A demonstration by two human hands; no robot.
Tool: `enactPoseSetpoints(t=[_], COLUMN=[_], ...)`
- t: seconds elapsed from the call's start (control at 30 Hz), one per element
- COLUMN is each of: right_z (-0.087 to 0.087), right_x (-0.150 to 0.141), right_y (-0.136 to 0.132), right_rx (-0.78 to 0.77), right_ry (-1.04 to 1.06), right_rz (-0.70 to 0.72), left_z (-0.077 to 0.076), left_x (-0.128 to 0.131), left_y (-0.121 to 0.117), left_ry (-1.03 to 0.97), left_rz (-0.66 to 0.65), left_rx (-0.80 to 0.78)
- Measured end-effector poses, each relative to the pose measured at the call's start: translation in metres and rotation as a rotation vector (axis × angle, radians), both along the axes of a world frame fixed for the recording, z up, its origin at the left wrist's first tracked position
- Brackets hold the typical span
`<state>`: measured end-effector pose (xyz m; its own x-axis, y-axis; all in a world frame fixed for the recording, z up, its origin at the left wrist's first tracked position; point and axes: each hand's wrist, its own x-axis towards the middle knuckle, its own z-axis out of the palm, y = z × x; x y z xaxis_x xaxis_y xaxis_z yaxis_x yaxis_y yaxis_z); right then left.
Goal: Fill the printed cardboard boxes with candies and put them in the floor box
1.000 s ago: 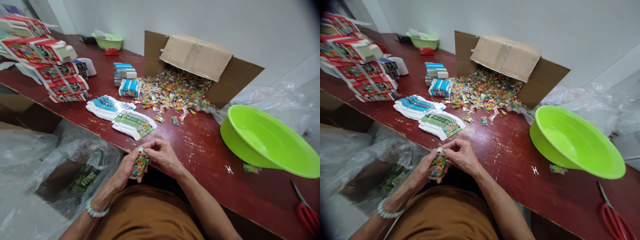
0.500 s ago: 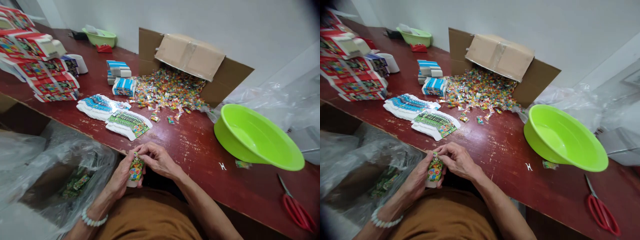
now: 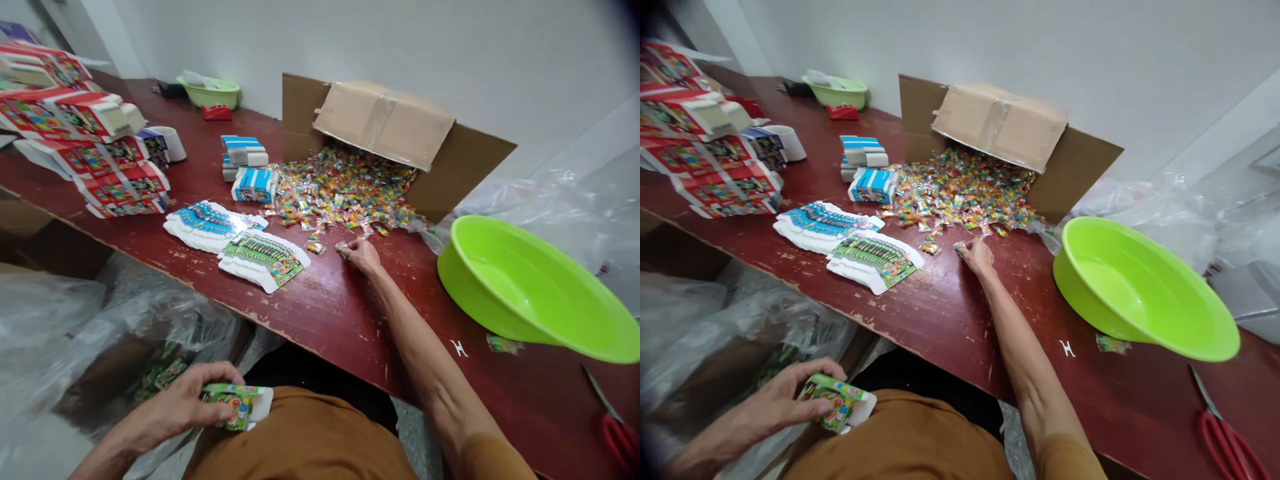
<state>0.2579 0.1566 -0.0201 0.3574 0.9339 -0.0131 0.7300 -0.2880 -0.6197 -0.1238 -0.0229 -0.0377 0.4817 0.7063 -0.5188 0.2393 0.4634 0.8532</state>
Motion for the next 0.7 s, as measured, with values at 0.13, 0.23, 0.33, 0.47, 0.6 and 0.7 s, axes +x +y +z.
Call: enactPoseSetpoints(t=[0.13,0.23,0.33,0.47,0.6,0.7], right_z=[-0.005,0.000,0.014,0.030,0.030,0.028], right_x=[-0.010,-0.037,-0.076,-0.115,-0.123,-0.125], right_y=[-0.017,-0.053,-0.098,-0.136,-0.139,-0.137], right_rx=[0.044,0.072,0.038,0.137,0.198,0.200], right_ry=[0.055,0.184,0.635,0.690,0.613,0.718], right_rz=[0.076,0.176,0.491,0.705,0.712,0.717], left_z=[0.005,0.007,0.012,0.022,0.025,0.023], left_x=[-0.017,-0.004,0.020,0.050,0.064,0.068], left_y=[0.008,0.009,0.010,0.009,0.007,0.006], left_ry=[0.084,-0.055,-0.172,-0.197,-0.107,-0.138], left_rz=[-0.255,-0.084,0.105,0.118,0.085,0.113], left_rx=[0.029,-0.055,-0.050,0.096,0.201,0.210])
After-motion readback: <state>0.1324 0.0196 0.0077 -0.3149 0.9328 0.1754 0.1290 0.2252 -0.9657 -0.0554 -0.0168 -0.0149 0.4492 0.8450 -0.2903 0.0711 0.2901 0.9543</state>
